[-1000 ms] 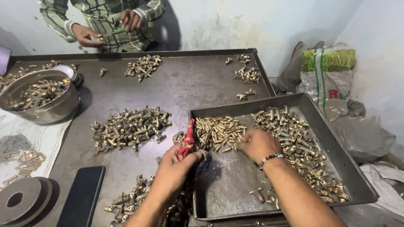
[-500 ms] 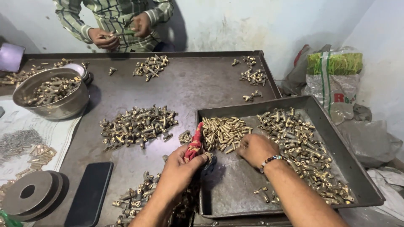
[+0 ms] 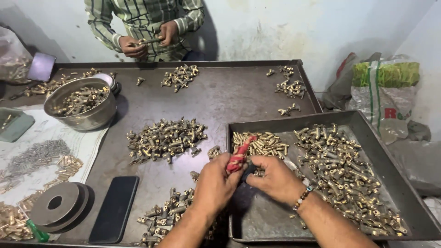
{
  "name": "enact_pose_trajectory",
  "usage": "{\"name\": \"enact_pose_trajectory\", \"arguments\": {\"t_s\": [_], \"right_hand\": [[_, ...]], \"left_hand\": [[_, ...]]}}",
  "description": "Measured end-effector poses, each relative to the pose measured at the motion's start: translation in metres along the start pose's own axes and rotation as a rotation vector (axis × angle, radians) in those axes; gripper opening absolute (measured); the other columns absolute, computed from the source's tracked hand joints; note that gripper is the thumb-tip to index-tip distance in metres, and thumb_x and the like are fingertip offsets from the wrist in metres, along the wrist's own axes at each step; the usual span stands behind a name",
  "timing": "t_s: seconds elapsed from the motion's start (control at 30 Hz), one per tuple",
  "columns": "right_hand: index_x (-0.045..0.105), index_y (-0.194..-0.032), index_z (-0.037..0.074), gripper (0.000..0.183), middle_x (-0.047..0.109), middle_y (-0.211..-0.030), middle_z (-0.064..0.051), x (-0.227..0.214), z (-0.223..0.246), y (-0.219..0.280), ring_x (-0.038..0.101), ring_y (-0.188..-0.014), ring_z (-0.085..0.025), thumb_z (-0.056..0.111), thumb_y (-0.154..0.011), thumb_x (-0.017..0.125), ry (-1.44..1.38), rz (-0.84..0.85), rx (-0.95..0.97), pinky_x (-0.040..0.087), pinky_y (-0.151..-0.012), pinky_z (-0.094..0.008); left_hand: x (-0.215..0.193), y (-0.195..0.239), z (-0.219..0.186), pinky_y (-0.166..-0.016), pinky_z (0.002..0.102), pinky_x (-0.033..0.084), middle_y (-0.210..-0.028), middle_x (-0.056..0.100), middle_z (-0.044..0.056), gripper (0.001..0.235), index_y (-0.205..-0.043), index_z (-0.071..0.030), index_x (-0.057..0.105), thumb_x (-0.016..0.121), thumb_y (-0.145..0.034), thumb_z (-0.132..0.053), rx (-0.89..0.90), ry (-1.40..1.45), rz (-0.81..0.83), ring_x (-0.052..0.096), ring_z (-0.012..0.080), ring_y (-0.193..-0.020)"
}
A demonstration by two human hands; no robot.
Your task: The person picks brass fittings one at a time from a tray, holds each in one hand, and uses a red-handled tap tool to thread the fitting, then places the finished piece aside. A second worker across the table performs similar work on the same parts.
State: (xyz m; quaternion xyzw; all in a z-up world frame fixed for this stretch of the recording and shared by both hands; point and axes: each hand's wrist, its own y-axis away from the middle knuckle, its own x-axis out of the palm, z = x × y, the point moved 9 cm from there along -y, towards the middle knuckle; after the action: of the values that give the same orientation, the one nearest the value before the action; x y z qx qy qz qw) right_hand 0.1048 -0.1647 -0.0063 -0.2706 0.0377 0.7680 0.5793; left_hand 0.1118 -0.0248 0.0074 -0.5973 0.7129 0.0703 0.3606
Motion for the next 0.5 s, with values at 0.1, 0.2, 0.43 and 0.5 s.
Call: {"name": "enact_pose_trajectory", "arguments": {"t_s": [0.1,0.2,0.43,0.5], "right_hand": [[0.074,-0.094,0.001,0.012,0.073,-0.083,0.000,-0.005,-0.034,0.001,0.064,-0.080,-0.006,0.009,-0.086,0.071,-0.105,-0.104,0.098,0.054,-0.074,-0.026],[0.073,-0.091,0.002,0.012,0.071,-0.080,-0.001,-0.011,-0.045,-0.002,0.066,-0.074,-0.007,0.012,-0.091,0.068,-0.268,-0.154,0.218,0.055,-0.069,-0.026],[0.072,-0.089,0.003,0.023,0.070,-0.079,0.000,-0.006,-0.051,-0.006,0.065,-0.073,-0.006,0.019,-0.101,0.061,-0.394,-0.046,0.136,0.052,-0.068,-0.022],[0.070,-0.089,0.003,0.011,0.070,-0.080,0.000,-0.002,-0.043,-0.004,0.064,-0.075,-0.006,0.014,-0.092,0.071,-0.346,-0.051,0.179,0.053,-0.068,-0.023]], "left_hand": [[0.005,0.000,0.016,-0.064,0.035,0.051,-0.074,0.068,0.009,0.018,-0.094,-0.006,0.069,0.072,-0.088,-0.022,-0.192,0.124,-0.002,0.062,0.0160,-0.066],[0.005,0.003,0.027,-0.060,0.033,0.051,-0.066,0.066,0.004,0.019,-0.086,-0.003,0.068,0.073,-0.088,-0.021,-0.206,0.198,-0.065,0.060,0.0127,-0.061],[0.005,0.002,0.033,-0.053,0.027,0.037,-0.069,0.060,-0.007,0.017,-0.092,-0.005,0.071,0.068,-0.094,-0.022,-0.325,0.668,-0.195,0.047,0.0045,-0.061],[0.005,0.004,0.022,-0.053,0.027,0.034,-0.069,0.054,-0.006,0.019,-0.094,-0.004,0.071,0.074,-0.092,-0.022,-0.241,0.555,-0.133,0.044,0.0051,-0.062]]}}
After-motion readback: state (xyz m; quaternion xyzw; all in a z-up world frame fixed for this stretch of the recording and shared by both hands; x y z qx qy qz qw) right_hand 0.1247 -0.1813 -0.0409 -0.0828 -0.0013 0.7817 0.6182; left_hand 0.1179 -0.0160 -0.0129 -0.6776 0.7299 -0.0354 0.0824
